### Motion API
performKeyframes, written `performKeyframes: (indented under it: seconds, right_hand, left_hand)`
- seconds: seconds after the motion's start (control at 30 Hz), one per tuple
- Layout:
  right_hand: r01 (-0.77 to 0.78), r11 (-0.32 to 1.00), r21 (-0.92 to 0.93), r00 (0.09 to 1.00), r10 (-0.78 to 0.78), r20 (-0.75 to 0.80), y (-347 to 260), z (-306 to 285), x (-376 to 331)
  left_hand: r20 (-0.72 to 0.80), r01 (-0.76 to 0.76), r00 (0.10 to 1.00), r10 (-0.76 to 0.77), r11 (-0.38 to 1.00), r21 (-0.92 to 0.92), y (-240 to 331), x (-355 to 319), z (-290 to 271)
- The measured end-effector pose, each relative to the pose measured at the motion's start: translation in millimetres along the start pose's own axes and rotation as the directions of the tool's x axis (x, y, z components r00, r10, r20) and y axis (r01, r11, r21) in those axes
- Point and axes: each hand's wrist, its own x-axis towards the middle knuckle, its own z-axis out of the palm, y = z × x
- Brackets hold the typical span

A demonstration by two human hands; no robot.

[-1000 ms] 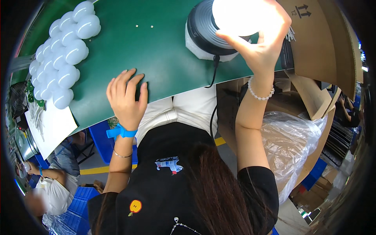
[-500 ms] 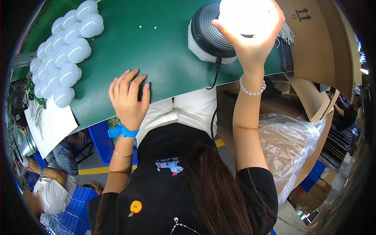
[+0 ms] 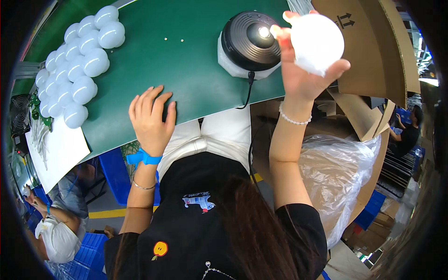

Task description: The recorder is testing LED light bulbs by placing them on a testing fixture on a production assembly line.

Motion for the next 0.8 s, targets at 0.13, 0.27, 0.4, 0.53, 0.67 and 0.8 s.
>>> performKeyframes:
  seconds: [0.13,0.27,0.4,0.53,0.67,0.8]
  right_hand:
    - [-0.220,0.843,0.491,0.962,0.105,0.251,-1,14,-11]
    - [-0.339,0.775,0.533,0.887,0.074,0.456,6,28,-13]
    - [-0.408,0.908,0.095,0.887,0.370,0.276,22,70,-33]
    - [0.419,0.514,-0.749,0.837,0.100,0.537,86,92,-64]
    - [0.330,0.539,-0.775,0.802,0.274,0.531,116,100,-86]
    - [0.393,0.407,-0.825,0.733,0.403,0.548,107,98,-79]
  left_hand:
    - [-0.009,-0.005,1.000,0.005,1.000,0.003,-1,0,0]
    - [-0.035,-0.004,0.999,0.003,1.000,-0.010,-2,2,0]
    - [0.009,0.045,0.999,-0.045,0.912,-0.409,-13,-2,-9]
    - [0.121,0.188,0.968,-0.222,0.310,-0.932,-12,-4,-19]
    - [0.024,-0.006,0.999,0.022,0.841,-0.541,-24,7,-19]
    - [0.047,0.057,0.998,-0.038,0.839,-0.542,-41,-7,-25]
